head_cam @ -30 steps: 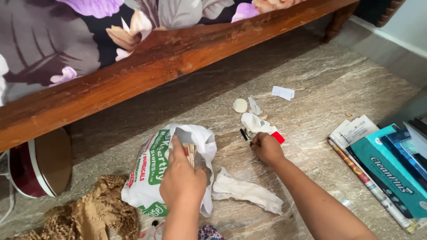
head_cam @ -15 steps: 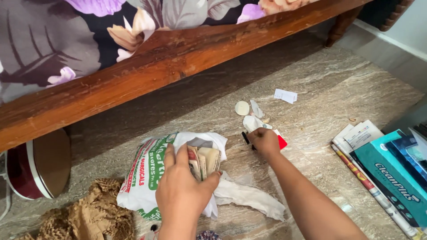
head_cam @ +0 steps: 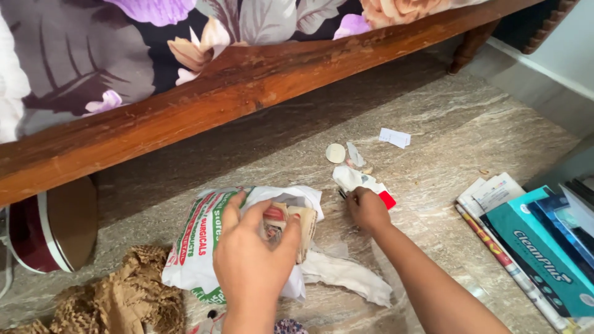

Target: The recorder is sitting on the floor near a bed, sorting through a pile of items including newspapers, plastic bags, small parts, and paper scraps.

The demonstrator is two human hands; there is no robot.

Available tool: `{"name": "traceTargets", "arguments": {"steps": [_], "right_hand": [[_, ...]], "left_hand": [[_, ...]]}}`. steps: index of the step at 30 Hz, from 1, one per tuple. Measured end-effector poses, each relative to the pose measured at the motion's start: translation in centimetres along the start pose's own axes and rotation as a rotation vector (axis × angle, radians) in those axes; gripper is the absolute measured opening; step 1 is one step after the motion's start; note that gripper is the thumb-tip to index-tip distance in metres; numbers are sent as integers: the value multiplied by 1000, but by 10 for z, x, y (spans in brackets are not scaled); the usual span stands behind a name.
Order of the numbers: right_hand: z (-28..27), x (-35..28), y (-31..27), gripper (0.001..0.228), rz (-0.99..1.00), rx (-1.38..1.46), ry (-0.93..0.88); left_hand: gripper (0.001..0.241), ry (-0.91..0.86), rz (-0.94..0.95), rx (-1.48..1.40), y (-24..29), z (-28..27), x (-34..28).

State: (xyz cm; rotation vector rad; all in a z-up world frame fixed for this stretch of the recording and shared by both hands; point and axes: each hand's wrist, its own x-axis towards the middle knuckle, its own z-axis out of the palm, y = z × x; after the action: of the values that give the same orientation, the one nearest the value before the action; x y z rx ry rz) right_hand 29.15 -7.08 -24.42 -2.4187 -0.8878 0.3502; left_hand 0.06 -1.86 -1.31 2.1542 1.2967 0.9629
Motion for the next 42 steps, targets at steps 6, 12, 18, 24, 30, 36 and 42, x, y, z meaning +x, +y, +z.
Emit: {"name": "traceTargets", "arguments": {"steps": [6, 12, 18, 24, 30, 36, 42], "right_hand": [[-48, -90, 50, 34, -210, -183, 81], [-35, -114, 98, 51, 115, 282, -124], [-40, -136, 71, 21, -8, 157, 144], [-45, -154, 57, 18, 14, 29, 180], [-68, -161, 45, 17, -141, 35, 313], [-50, -156, 90, 12, -18, 70, 58], [-25, -124, 168, 22, 573, 1282, -704]], "left_hand": [[40, 106, -2, -148, 14, -14, -4], [32, 135, 65, -300, 26, -15, -19], [24, 119, 18, -536, 70, -54, -31], [22, 80, 35, -754, 82, -36, -45], [20, 41, 37, -553, 31, 18, -33], [18, 12, 58, -539, 33, 16, -32], [24, -454, -414, -1045, 30, 87, -81]]}}
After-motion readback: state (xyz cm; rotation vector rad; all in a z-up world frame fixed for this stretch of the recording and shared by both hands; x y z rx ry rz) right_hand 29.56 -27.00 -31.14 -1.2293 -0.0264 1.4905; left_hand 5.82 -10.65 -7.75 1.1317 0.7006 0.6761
